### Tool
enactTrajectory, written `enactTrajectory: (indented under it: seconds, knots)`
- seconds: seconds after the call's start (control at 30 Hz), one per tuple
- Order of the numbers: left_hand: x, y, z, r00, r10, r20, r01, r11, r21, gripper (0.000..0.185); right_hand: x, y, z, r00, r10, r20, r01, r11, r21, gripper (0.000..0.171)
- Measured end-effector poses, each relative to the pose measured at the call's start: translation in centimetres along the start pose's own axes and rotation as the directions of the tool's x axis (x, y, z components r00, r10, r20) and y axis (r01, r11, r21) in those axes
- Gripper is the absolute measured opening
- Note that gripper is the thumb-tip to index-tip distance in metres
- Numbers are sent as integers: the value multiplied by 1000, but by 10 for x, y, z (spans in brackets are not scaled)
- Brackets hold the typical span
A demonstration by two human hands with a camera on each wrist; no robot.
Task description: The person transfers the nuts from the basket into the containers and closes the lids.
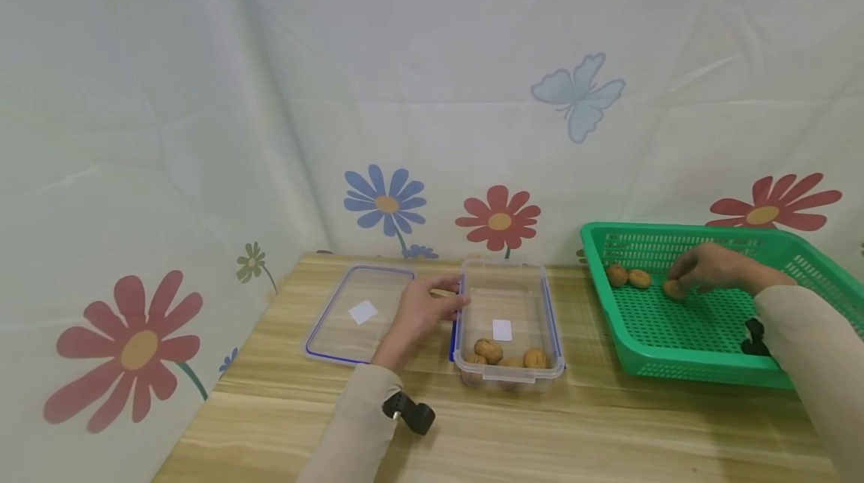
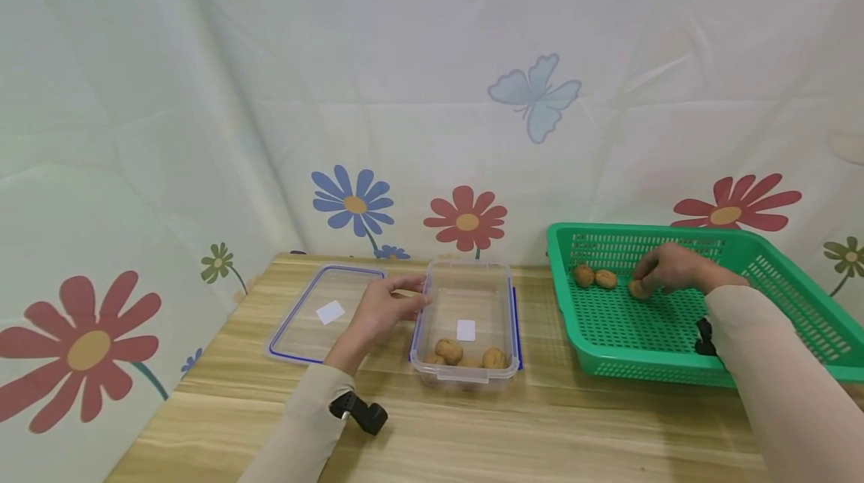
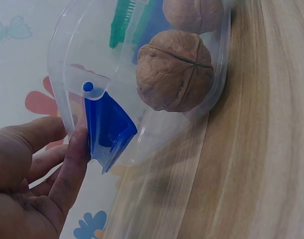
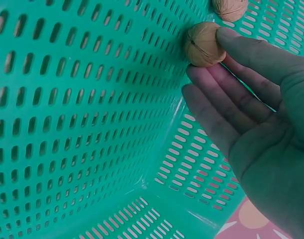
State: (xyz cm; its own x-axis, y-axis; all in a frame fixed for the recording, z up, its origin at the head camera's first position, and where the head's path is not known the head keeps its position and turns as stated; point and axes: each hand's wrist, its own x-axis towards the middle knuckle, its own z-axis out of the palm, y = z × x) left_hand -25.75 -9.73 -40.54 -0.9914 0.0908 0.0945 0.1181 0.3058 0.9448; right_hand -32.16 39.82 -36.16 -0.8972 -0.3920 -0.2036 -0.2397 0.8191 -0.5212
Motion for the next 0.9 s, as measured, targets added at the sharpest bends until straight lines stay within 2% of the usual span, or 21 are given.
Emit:
enactTrajectory:
  seconds: [0.2,0.43,0.9]
  knots:
    - [0,1,-1,1000,-3,0,3,1000,-2,44,1,-1,-1,1000,-7,-6,6,999,-53,36]
    - [2,-1,0,1000,-4,2,4,1000,6,44,0,-9,-4,999,-32,-44,29,998,-60,34]
    - [0,1,0,1000,0,0,0,1000,5,43,-8,-40,-10,986,-86,-145,76,994,-75,34]
